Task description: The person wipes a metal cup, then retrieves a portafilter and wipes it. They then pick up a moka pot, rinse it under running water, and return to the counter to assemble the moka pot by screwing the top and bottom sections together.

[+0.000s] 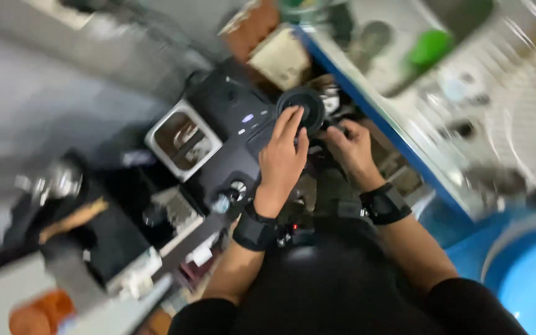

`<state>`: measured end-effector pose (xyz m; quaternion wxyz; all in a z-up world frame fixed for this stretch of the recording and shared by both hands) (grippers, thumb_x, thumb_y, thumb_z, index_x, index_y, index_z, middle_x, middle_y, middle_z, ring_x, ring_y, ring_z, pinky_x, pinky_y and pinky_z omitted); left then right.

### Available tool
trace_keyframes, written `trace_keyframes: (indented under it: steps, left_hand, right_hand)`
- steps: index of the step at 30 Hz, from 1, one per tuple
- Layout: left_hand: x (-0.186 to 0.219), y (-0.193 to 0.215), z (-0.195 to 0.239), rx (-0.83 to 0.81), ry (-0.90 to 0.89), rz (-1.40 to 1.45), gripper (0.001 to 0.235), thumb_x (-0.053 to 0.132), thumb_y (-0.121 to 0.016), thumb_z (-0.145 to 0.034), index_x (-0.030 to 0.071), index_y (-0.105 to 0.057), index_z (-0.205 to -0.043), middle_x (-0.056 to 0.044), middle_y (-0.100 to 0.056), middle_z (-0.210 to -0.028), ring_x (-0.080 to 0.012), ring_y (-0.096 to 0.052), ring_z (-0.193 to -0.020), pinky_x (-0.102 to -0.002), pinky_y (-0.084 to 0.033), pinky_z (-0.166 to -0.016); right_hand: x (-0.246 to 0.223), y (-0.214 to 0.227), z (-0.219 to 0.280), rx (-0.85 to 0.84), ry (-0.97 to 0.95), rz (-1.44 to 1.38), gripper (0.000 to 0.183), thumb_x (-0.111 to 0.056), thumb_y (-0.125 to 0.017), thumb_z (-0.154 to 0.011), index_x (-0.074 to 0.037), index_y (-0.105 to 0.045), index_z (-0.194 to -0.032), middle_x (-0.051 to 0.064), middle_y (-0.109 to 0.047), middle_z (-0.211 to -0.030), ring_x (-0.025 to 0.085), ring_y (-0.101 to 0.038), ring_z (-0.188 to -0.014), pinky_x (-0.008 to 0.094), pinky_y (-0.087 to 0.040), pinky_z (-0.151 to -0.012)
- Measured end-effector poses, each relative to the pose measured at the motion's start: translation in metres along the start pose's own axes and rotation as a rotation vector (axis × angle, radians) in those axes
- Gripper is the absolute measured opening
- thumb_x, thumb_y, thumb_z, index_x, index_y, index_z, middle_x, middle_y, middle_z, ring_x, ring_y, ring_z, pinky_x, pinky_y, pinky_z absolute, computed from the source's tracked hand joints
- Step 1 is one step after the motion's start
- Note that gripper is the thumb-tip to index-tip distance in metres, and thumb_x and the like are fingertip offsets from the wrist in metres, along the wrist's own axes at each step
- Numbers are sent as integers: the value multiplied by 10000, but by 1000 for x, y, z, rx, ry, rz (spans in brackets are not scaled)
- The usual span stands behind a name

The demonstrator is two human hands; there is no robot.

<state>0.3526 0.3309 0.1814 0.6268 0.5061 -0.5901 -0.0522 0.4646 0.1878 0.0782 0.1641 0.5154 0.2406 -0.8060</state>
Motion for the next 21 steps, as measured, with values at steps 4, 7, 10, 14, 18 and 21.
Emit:
trace_keyframes:
  steps: [4, 7, 10, 14, 18, 21]
  left_hand:
    - [20, -24, 36, -100, -295, 50, 330, 171, -620, -1015, 114, -626, -1340, -52, -623, -1382, -320, -715, -1033, -404, -595, -782]
    - [44, -36, 69, -224, -431, 109, 332, 151, -635, -1003, 110, -633, -1333, -46, -628, -1361, -322, -713, -968, -412, -590, -763]
    - [81, -46, 102, -319, -543, 153, 312, 133, -655, -981, 102, -651, -1292, -39, -643, -1317, -318, -714, -910, -411, -581, -731]
    - [135, -62, 147, -350, -753, 243, 261, 112, -674, -971, 129, -693, -1231, -1, -676, -1256, -281, -715, -860, -383, -579, -718]
    - [191, -81, 200, -441, -943, 316, 238, 101, -705, -958, 123, -723, -1194, 10, -696, -1203, -249, -699, -787, -361, -550, -665]
    - [237, -92, 247, -494, -1075, 347, 209, 118, -734, -949, 136, -739, -1157, 30, -703, -1170, -216, -706, -764, -343, -514, -613]
  right_hand:
    - [26, 39, 80, 199, 153, -2, 259, -182, -728, -984, -54, -593, -803, -68, -561, -733, 30, -485, -670, 227, -390, -580]
    - [49, 75, 131, 414, 209, 106, 268, -197, -750, -970, -48, -612, -794, -79, -532, -726, 25, -443, -677, 241, -350, -570]
    - [67, 108, 197, 563, 212, 130, 291, -224, -754, -955, -49, -600, -780, -86, -493, -707, 32, -411, -660, 262, -312, -556]
    - [88, 145, 284, 728, 273, 52, 304, -239, -698, -995, -49, -610, -775, -84, -484, -712, 30, -388, -676, 261, -280, -585]
    - [106, 162, 383, 862, 319, -92, 317, -233, -675, -1027, -69, -561, -782, -99, -477, -757, 17, -387, -705, 248, -282, -610]
    - [118, 176, 449, 1033, 330, -186, 234, -212, -696, -968, -60, -604, -815, -87, -518, -758, 17, -389, -687, 248, -260, -596]
Point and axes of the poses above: each hand's wrist, its own z-axis away from the middle knuckle, its own y-axis out of the back of the hand, x = y × z, the point moved 1 cm from there along -z, towards the middle knuckle
